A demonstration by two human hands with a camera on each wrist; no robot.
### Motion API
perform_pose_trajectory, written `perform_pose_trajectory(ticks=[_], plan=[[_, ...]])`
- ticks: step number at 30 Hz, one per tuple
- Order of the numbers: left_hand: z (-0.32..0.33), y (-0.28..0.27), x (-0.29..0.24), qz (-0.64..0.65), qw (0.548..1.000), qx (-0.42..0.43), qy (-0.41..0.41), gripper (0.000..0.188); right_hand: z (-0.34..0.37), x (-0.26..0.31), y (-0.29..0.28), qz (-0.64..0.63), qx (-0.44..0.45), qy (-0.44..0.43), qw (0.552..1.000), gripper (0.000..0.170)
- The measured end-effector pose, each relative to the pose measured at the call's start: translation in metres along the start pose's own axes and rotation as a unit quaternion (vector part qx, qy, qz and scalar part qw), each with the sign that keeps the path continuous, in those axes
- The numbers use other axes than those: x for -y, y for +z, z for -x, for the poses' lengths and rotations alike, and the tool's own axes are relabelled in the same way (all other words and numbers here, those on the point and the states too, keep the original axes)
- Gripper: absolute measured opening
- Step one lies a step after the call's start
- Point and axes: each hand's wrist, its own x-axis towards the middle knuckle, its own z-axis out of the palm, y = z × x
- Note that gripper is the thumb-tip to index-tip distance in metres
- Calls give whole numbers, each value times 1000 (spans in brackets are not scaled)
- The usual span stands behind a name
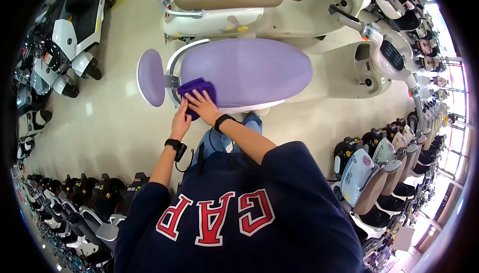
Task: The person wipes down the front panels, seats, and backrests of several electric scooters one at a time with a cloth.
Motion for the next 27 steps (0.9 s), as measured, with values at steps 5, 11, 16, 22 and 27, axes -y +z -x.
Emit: perform_pose_trajectory(ticks=[5, 11, 16, 22, 27], plan=[[28, 11, 27, 173, 980, 7, -96, 62, -4, 7, 30, 136, 62, -81, 985, 34], [8, 28, -1, 163, 966, 117, -163, 59, 12, -25, -12, 103, 145, -134, 975, 38], [15, 55, -6, 191, 962, 98, -170, 51, 34, -38, -22, 66, 160, -159, 972, 41], [17, 86, -35, 158, 968, 61, -185, 46, 46, -67, -34, 34, 175, -215, 960, 41], [12, 152, -76, 162, 961, 38, -219, 40, 84, -118, -53, 32, 187, -284, 940, 37]])
